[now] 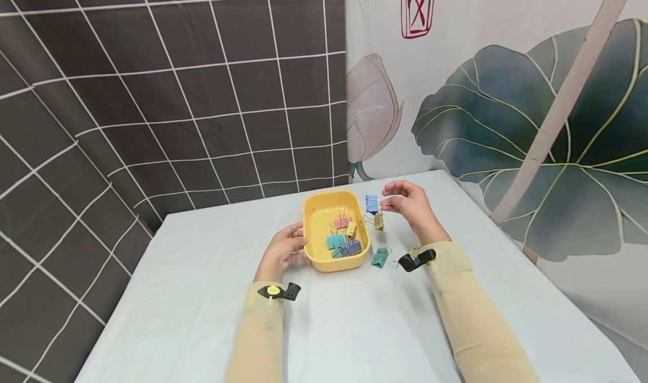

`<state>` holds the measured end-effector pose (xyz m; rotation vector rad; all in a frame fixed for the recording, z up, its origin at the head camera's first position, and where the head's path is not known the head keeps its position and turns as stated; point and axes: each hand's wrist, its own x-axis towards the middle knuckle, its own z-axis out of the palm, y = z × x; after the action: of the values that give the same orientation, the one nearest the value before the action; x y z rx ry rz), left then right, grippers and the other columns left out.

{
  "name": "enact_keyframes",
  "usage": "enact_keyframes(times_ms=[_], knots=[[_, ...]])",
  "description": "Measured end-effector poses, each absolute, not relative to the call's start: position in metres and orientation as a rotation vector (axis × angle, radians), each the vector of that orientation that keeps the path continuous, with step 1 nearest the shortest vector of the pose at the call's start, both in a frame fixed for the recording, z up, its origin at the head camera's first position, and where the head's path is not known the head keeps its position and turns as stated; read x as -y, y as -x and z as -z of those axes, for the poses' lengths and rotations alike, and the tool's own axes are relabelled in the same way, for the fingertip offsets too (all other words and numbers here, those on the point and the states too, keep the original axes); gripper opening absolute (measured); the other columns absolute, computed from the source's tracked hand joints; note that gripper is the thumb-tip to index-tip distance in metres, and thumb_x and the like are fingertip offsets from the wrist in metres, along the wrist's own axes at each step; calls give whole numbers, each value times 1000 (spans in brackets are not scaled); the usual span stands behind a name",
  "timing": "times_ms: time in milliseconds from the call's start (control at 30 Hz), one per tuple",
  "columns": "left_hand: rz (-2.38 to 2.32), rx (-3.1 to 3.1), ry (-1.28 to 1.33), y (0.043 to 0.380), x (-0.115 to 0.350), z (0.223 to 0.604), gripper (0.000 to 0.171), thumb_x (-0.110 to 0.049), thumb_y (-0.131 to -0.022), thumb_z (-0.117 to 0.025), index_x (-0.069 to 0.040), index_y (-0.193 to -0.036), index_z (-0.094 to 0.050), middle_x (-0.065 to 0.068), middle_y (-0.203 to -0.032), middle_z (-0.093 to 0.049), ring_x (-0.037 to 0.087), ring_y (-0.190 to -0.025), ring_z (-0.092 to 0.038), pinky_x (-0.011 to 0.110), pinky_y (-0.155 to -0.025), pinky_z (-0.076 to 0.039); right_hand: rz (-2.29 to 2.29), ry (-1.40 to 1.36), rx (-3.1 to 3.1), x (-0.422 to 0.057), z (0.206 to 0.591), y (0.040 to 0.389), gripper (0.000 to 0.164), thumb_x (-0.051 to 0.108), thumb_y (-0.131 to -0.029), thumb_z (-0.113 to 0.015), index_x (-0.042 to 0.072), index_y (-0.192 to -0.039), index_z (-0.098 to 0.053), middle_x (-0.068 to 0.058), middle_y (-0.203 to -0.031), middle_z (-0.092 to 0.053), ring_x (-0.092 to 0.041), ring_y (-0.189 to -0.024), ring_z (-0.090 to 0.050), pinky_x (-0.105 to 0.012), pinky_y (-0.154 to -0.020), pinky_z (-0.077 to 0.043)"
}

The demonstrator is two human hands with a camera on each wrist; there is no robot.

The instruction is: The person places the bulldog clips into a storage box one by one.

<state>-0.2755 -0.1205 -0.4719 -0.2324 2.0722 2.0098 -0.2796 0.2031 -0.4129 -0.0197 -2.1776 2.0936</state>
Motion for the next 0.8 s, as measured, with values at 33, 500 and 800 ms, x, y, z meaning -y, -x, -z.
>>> enact_keyframes(times_ms=[33, 500, 800], knots=[[-2011, -2071, 234, 275, 121, 472, 61, 4, -92, -64, -11, -149, -50, 11, -121, -54, 25, -99, -64, 30, -66, -62, -2088, 6, 2183, -202, 411, 280, 36, -10, -93, -54, -9, -130, -52, -14, -113, -56, -11, -82, -69, -27, -81, -61], [-2007, -2062, 237, 275, 121, 469, 61, 4, -92, -65, -11, -149, -50, 13, -126, -54, 27, -105, -63, 30, -68, -62, -2111, -53, 2203, -189, 400, 286, 35, -12, -92, -52, -9, -127, -53, -16, -112, -56, -13, -82, -69, -29, -80, -61], [-2010, -2054, 244, 275, 121, 468, 59, 4, -92, -64, -13, -148, -52, 11, -122, -54, 24, -101, -63, 29, -67, -62, -2062, -94, 2268, -175, 393, 291, 30, -10, -92, -55, -8, -122, -56, -17, -111, -57, -14, -78, -69, -29, -77, -62]])
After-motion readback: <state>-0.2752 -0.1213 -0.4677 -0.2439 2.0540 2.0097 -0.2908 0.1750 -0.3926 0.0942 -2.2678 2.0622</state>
